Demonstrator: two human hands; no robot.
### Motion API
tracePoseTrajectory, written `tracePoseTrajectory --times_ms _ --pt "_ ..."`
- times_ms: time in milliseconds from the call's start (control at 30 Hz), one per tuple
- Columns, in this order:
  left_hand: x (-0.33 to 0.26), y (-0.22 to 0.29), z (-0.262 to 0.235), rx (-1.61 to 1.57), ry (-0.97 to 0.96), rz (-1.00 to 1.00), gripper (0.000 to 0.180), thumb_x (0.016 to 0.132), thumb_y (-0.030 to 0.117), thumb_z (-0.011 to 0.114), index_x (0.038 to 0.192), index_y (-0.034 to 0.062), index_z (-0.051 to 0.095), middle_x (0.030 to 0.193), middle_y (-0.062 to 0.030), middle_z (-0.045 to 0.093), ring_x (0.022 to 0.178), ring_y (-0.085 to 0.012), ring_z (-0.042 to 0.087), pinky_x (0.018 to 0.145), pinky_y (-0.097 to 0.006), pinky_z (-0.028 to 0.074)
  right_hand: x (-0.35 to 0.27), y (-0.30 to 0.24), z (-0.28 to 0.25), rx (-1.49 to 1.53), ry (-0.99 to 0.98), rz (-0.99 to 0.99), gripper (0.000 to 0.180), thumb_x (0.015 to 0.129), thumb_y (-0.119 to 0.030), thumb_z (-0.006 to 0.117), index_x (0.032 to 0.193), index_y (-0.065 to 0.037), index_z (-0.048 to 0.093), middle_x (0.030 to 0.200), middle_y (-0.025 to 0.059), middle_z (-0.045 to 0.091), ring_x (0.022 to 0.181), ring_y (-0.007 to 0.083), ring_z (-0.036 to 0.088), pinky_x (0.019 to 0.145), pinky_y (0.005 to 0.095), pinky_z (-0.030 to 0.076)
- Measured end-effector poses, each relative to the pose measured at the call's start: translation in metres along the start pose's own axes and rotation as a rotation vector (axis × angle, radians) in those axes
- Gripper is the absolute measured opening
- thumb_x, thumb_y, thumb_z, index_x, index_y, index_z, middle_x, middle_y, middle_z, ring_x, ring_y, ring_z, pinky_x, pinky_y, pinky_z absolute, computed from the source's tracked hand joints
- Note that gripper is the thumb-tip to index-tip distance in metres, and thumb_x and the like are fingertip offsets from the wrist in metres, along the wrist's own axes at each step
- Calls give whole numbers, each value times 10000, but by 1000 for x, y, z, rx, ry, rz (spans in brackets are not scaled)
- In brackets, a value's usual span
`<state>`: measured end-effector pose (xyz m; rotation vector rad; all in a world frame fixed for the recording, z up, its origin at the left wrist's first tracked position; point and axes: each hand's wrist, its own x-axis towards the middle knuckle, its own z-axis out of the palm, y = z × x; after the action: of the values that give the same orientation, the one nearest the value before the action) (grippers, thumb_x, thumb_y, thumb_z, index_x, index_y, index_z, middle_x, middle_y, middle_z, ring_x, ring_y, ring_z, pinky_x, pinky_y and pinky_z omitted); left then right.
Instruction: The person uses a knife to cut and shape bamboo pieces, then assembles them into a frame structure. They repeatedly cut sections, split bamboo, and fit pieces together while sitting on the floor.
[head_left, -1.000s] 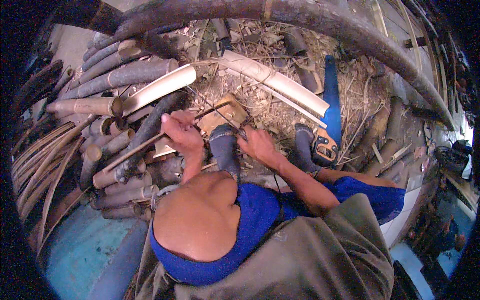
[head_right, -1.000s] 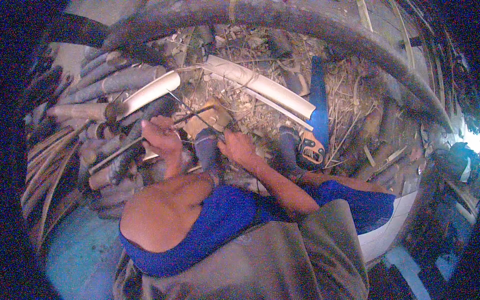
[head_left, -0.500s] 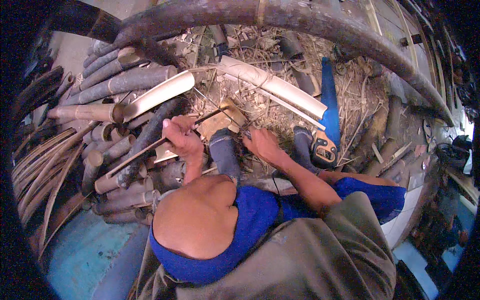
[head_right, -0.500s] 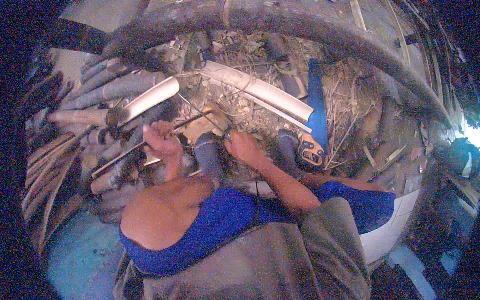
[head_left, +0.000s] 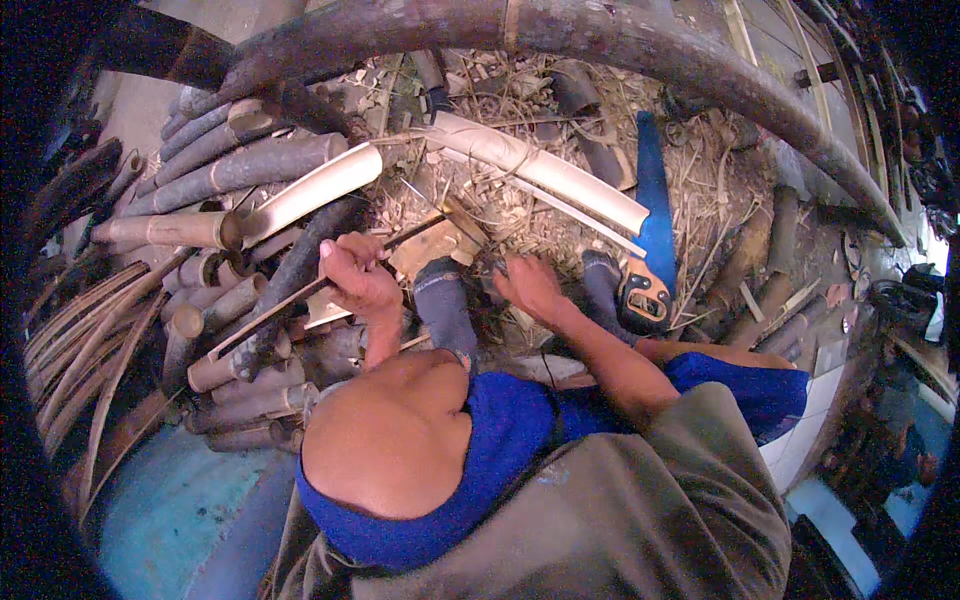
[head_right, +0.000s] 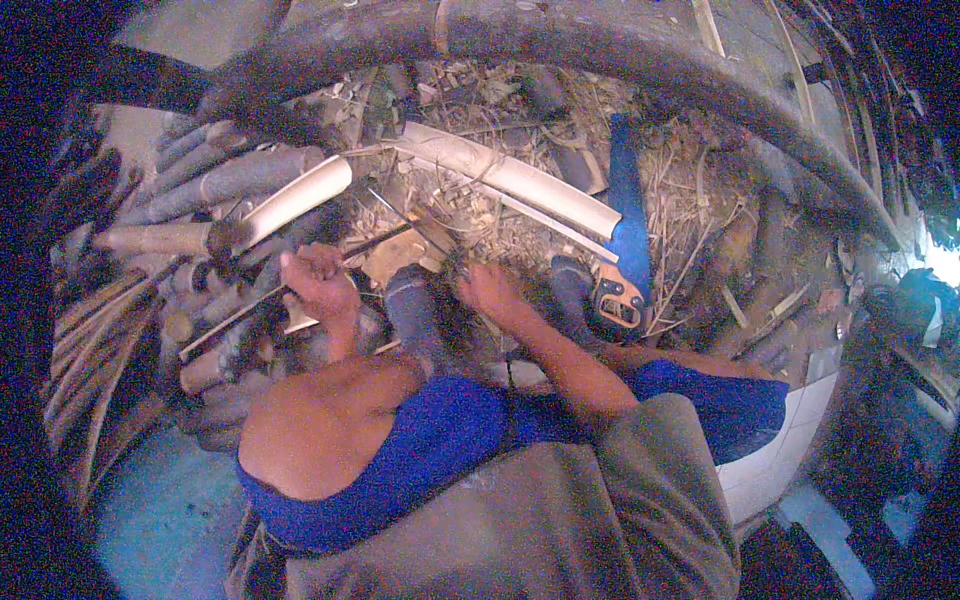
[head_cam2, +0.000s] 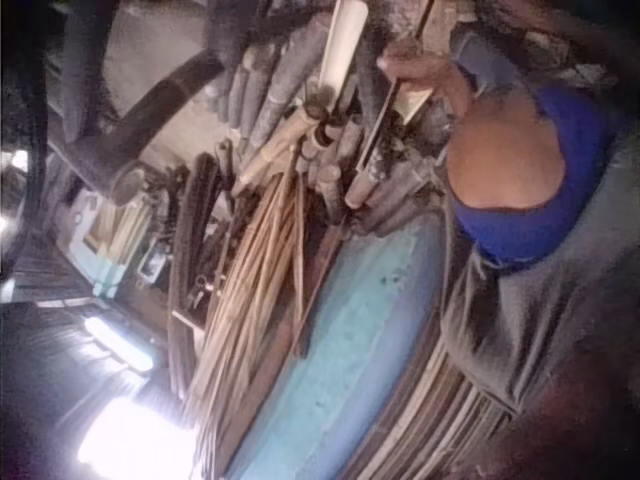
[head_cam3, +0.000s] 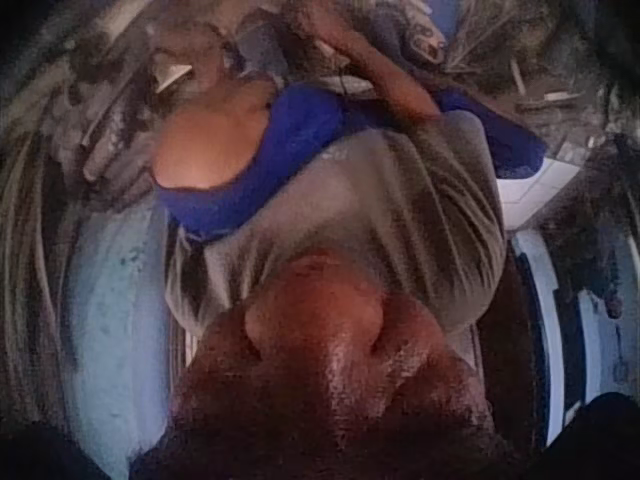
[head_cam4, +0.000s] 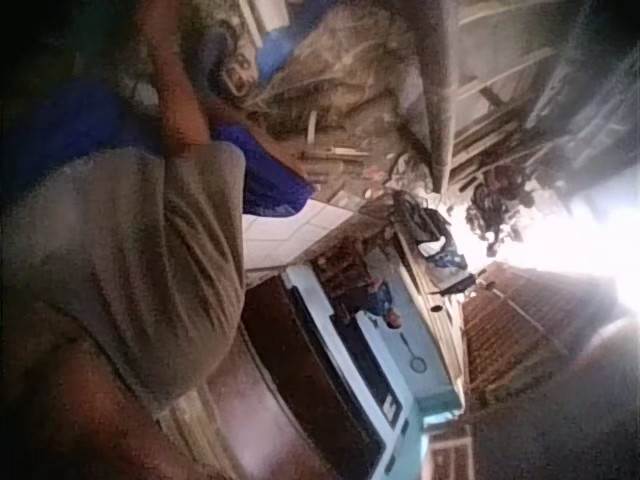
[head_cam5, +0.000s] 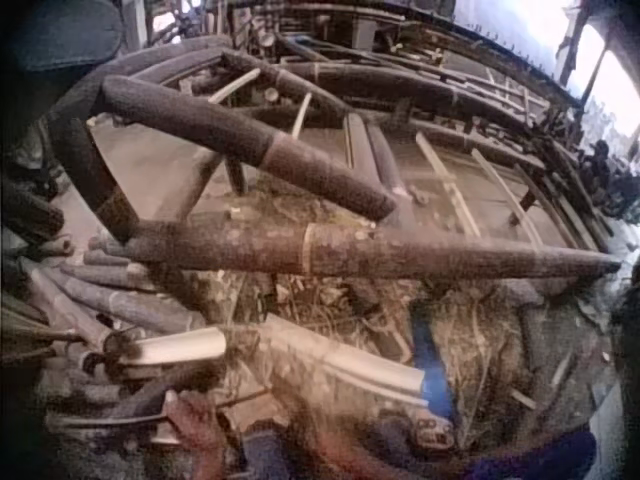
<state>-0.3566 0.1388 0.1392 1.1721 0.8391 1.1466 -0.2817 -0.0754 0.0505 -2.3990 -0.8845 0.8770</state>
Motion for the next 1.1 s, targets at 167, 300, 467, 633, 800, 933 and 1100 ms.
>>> tracePoseTrajectory --times_ms 167,300,467,633,800,933,1100 --pt "0 11 3 52 2 -14 508 1028 381 372 602 117 289 536 -6 274 515 -141 303 524 -318 295 -5 3 2 -37 -57 -1 424 909 -374 603 1059 22 629 907 302 684 872 482 672 807 580 536" --pt "-3 4 -5 -17 -66 1 500 1025 357 352 600 98 306 536 -26 295 520 -149 308 548 -328 320 1 14 -1 -54 -80 19 395 890 -351 620 1068 1 627 864 287 685 842 469 675 769 573 545" --pt "-16 9 -6 -44 -191 0 462 973 299 408 579 87 296 524 -38 296 492 -173 297 486 -373 312 2 -55 -24 -38 -105 -131 397 893 -384 620 1064 -25 622 826 268 684 808 457 686 748 566 553" --pt "-14 -3 -23 -173 -308 -20 456 962 313 425 597 97 259 532 -30 279 498 -158 289 478 -350 258 15 -44 -17 -3 -108 -97 430 889 -404 639 1113 -38 609 817 253 690 794 456 692 730 570 563" --pt "-11 -7 -28 -150 -293 0 457 965 319 417 601 96 256 527 -28 271 488 -156 271 475 -353 238 11 -46 -11 -43 -61 -113 366 872 -336 649 1064 -25 621 815 266 686 784 471 678 743 564 555" --pt "-8 -3 -25 -163 -284 16 456 975 317 402 599 97 265 518 -41 290 478 -161 283 472 -351 241 20 -37 -10 -6 -44 -118 344 879 -317 640 1030 -9 617 824 273 683 782 486 667 735 566 549" --pt "-11 -2 -19 -107 -290 -5 455 972 313 407 595 96 273 511 -48 308 475 -164 308 470 -346 262 21 -25 5 -20 -20 -40 356 885 -322 640 1072 -20 627 823 285 677 792 487 667 727 567 545"
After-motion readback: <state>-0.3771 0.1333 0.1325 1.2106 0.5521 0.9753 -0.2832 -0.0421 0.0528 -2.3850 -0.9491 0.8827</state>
